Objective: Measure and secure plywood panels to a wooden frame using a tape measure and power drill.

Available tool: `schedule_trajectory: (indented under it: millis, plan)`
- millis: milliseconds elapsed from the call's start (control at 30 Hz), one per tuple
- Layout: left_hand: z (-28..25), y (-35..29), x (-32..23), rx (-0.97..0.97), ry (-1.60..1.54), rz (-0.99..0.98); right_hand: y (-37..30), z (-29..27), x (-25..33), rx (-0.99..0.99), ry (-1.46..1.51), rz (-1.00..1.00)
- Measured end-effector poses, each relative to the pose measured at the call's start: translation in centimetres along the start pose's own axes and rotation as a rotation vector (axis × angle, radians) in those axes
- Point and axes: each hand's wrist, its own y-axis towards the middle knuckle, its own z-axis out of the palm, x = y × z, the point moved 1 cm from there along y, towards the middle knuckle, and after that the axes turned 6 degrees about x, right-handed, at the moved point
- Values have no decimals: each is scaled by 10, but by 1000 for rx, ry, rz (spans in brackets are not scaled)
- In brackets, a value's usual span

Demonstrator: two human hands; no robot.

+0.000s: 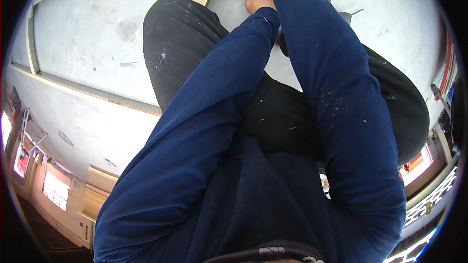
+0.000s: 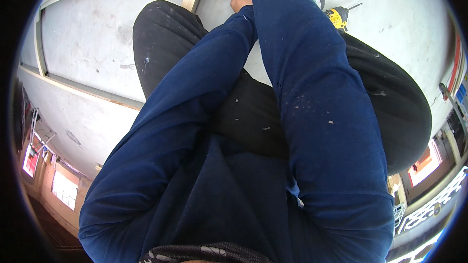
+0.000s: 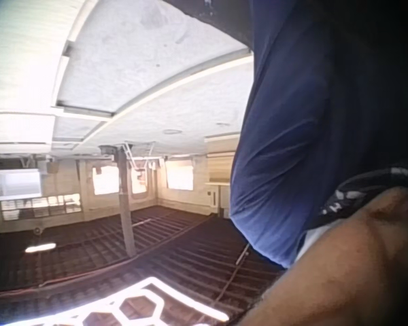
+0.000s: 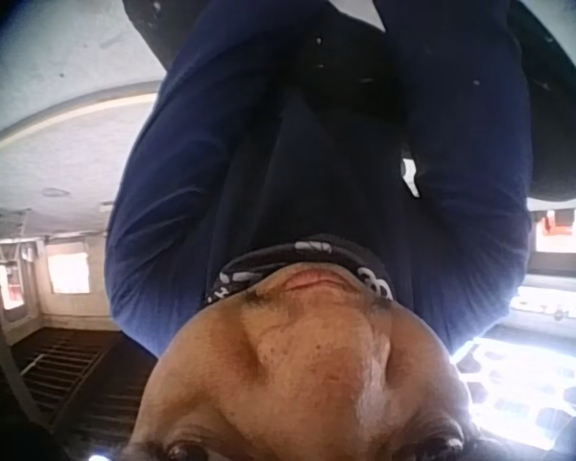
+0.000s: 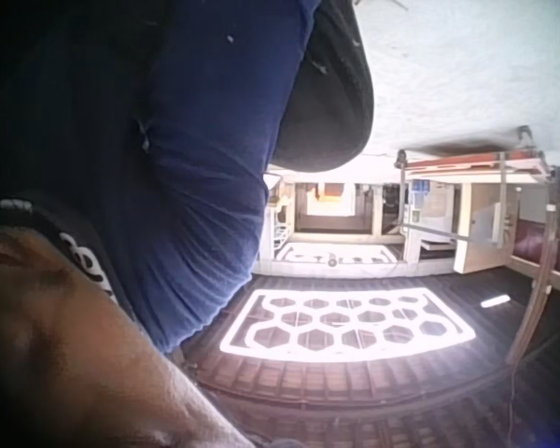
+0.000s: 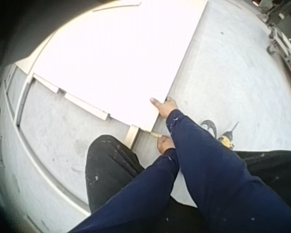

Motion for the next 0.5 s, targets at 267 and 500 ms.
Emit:
schedule_trajectory:
  millis: [267, 500]
  plan:
    - [3, 2, 4, -40, -56, -16, -1, 1, 0, -31, -103, 38]
    - [9, -6, -8, -121, -116, -14, 5, 0, -7, -34, -38, -75]
